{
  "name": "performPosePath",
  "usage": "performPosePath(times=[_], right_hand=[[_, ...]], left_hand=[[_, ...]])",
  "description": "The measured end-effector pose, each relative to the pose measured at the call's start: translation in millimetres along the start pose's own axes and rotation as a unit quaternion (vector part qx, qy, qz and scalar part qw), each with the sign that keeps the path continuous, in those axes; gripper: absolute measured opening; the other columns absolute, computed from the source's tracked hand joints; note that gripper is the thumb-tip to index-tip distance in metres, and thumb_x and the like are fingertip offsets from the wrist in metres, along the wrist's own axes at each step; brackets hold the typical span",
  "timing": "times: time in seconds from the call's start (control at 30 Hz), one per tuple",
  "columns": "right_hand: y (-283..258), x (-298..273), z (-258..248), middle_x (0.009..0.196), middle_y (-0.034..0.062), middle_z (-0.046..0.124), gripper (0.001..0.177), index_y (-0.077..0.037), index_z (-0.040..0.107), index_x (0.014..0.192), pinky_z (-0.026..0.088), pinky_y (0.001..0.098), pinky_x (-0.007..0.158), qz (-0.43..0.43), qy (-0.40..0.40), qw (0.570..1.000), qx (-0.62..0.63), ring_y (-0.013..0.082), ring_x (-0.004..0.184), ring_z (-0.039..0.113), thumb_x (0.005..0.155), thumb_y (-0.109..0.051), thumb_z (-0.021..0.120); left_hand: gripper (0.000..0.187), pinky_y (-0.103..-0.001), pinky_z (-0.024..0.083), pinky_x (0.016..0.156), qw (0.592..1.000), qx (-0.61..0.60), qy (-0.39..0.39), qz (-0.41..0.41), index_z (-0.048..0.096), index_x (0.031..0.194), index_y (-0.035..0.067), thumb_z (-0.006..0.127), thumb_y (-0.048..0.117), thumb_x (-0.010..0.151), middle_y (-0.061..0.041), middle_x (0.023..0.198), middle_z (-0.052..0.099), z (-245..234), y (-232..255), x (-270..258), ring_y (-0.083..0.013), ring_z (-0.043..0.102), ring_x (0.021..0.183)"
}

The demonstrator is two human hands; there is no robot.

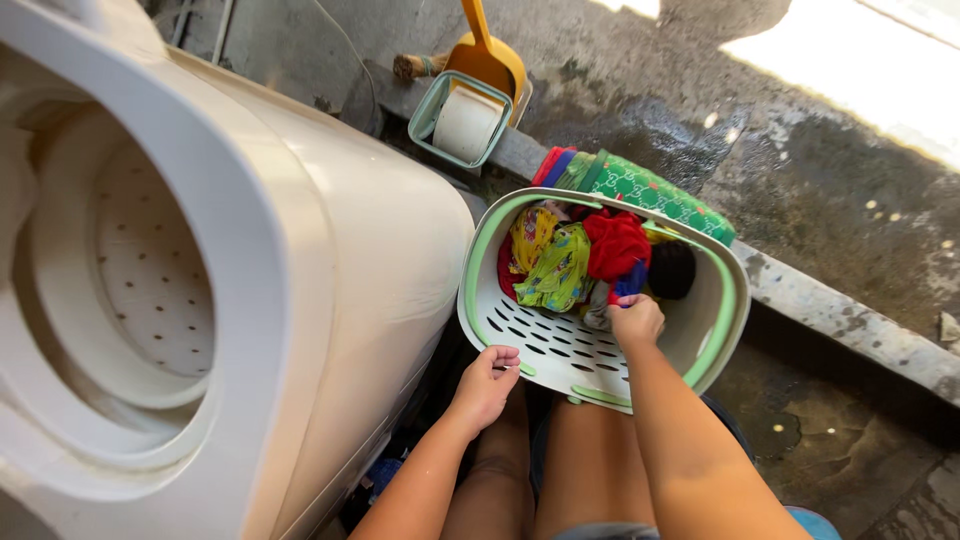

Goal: The person hand-washes clothes in a plastic basin with water, wrings them out, and transfers them into the spin-dryer compartment of a twin-tub washing machine.

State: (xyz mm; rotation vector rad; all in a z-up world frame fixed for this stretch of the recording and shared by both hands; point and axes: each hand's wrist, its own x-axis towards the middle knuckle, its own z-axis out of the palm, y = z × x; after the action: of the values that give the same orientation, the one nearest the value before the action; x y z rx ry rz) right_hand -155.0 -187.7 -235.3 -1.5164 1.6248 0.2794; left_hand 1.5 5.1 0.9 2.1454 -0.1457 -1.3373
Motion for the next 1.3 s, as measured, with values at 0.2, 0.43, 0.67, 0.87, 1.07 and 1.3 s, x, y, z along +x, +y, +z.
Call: performPosePath(times=[0.2, 0.43, 0.67, 0.87, 1.07, 1.3], right_hand=[[-48, -111, -74, 0.073, -0.0001, 0.056, 0.007, -0.006, 0.061, 0.082, 0.043, 0.0292, 0.060, -0.207, -0.154, 0.916, 0.308, 0.0108, 0.068, 0.051, 0.079, -0.004, 0.066], [-168, -277, -245, 0.102, 0.0056, 0.070, 0.038, -0.010, 0.061, 0.124, 0.051, 0.0301, 0.088, -0.302, -0.330, 0.778, 0.442, 0.0127, 0.095, 0.064, 0.088, 0.000, 0.060], [-190, -341, -302, 0.142, 0.0097, 0.057, 0.073, -0.015, 0.044, 0.149, 0.035, 0.0427, 0.111, -0.411, -0.245, 0.845, 0.240, 0.0206, 0.134, 0.048, 0.083, -0.017, 0.076], [-160, -314, -225, 0.153, 0.0128, 0.047, 0.078, -0.017, 0.053, 0.139, 0.027, 0.0473, 0.114, -0.496, -0.044, 0.867, 0.005, 0.0308, 0.139, 0.038, 0.070, -0.021, 0.089], [-144, -316, -238, 0.120, 0.0128, 0.071, 0.047, -0.004, 0.063, 0.130, 0.054, 0.0401, 0.098, -0.282, -0.244, 0.841, 0.391, 0.0250, 0.112, 0.068, 0.083, 0.002, 0.058], [-187, -402, -301, 0.120, 0.0168, 0.065, 0.058, -0.003, 0.047, 0.139, 0.056, 0.0452, 0.095, -0.215, -0.388, 0.707, 0.551, 0.0302, 0.104, 0.070, 0.083, 0.004, 0.058]], left_hand=[[0.067, -0.034, 0.053, 0.090, 0.986, 0.128, 0.014, 0.106, 0.054, 0.137, 0.010, 0.080, 0.013, 0.076, -0.012, 0.130, 0.058, 6, 56, -46, -0.0245, 0.065, 0.100], [0.039, -0.037, 0.054, 0.097, 0.968, 0.081, -0.050, 0.232, 0.065, 0.125, 0.008, 0.073, 0.021, 0.089, -0.014, 0.116, 0.076, -19, 130, -99, -0.0245, 0.073, 0.110], [0.039, -0.041, 0.049, 0.104, 0.831, -0.441, -0.281, 0.188, 0.065, 0.131, 0.003, 0.046, 0.030, 0.110, -0.011, 0.125, 0.071, -79, 180, -152, -0.0245, 0.067, 0.114], [0.044, -0.043, 0.048, 0.109, 0.761, -0.514, -0.357, 0.172, 0.062, 0.133, 0.005, 0.041, 0.033, 0.106, -0.009, 0.129, 0.070, -95, 200, -210, -0.0253, 0.066, 0.119], [0.044, -0.045, 0.041, 0.111, 0.843, -0.446, -0.273, 0.127, 0.059, 0.137, 0.007, 0.055, 0.031, 0.100, -0.007, 0.137, 0.064, -87, 190, -198, -0.0247, 0.058, 0.130], [0.107, -0.046, 0.038, 0.112, 0.953, 0.011, -0.175, 0.249, 0.020, 0.154, 0.011, 0.084, 0.036, 0.071, -0.018, 0.153, 0.031, -71, 188, -250, -0.0316, 0.044, 0.138]])
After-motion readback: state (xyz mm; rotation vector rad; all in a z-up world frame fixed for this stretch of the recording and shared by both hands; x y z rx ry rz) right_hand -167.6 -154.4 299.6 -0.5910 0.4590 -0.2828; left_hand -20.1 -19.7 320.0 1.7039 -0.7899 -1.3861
